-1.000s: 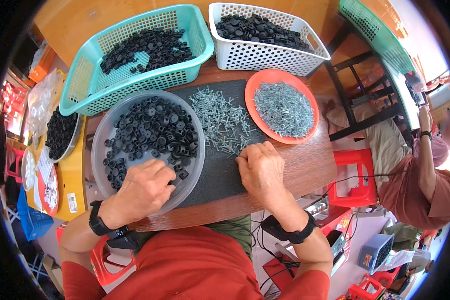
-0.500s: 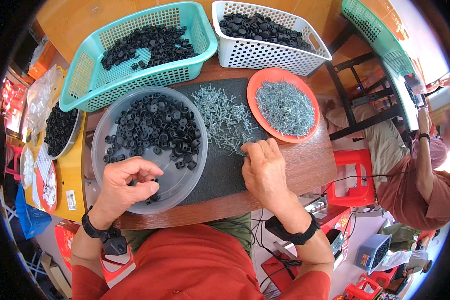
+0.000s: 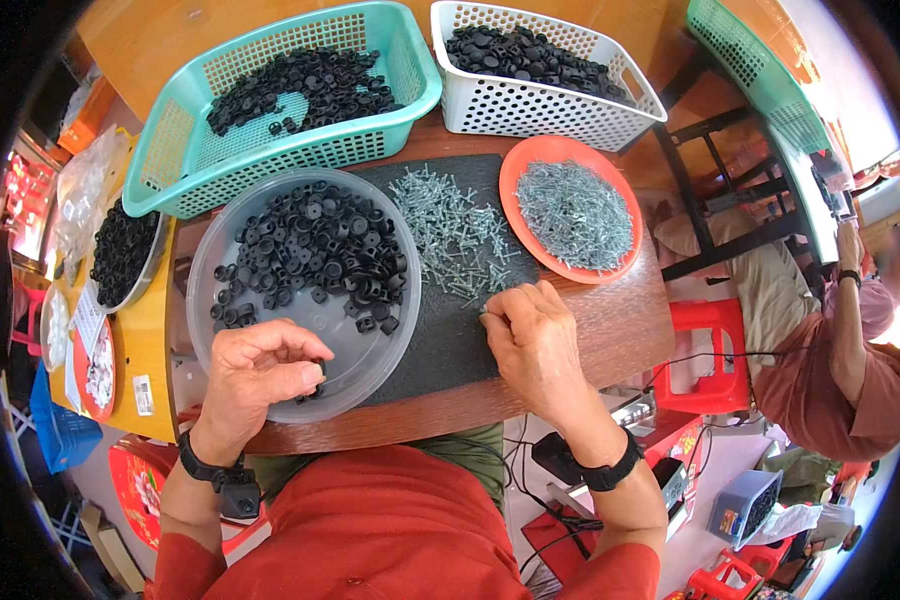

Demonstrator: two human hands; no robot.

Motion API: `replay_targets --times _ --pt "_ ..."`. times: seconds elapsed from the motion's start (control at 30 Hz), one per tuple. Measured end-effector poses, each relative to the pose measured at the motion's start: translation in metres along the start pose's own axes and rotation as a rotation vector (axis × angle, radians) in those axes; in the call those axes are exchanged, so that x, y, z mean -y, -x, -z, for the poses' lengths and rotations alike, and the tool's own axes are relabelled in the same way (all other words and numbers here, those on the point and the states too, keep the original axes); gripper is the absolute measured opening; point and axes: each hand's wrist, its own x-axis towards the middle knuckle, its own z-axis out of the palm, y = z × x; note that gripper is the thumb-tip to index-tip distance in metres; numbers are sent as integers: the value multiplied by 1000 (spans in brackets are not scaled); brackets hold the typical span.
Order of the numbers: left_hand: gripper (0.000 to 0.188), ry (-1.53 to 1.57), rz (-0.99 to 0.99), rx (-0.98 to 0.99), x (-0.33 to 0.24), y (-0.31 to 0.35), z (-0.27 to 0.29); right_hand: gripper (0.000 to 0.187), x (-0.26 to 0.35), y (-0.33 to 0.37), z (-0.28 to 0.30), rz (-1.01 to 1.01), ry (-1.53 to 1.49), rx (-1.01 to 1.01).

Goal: Manually assembling small grey needle-like components into black plastic base parts on a workbench.

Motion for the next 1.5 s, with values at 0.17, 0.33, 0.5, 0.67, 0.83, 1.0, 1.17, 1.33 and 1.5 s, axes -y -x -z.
replay_targets --times 0.17,0.33,0.5,0.67,0.83,1.0,1.17,1.33,1.5 --pt "15 20 28 -27 0 -1 -6 10 6 -2 0 -81 -83 40" --pt "16 10 30 -53 1 -2 -8 8 7 -2 2 -359 -275 111" --pt "14 -148 -187 -33 4 -8 -16 9 14 -1 0 -347 -305 103" --pt "22 -522 -442 -48 -11 -23 -40 11 20 -3 5 -403 -469 161" --pt "29 -893 -810 -54 -4 -47 -61 10 24 -6 15 -464 -633 319" --pt "23 -983 -869 -3 4 -61 -73 10 20 -3 21 -490 -705 325" --pt "16 -994 -879 -3 8 -67 -78 10 15 -1 18 -523 -798 331" --pt "7 -937 -722 21 4 -73 -79 4 10 5 4 -344 -581 134" --pt "6 -912 -624 30 4 -76 -80 11 10 6 0 -181 -391 26"
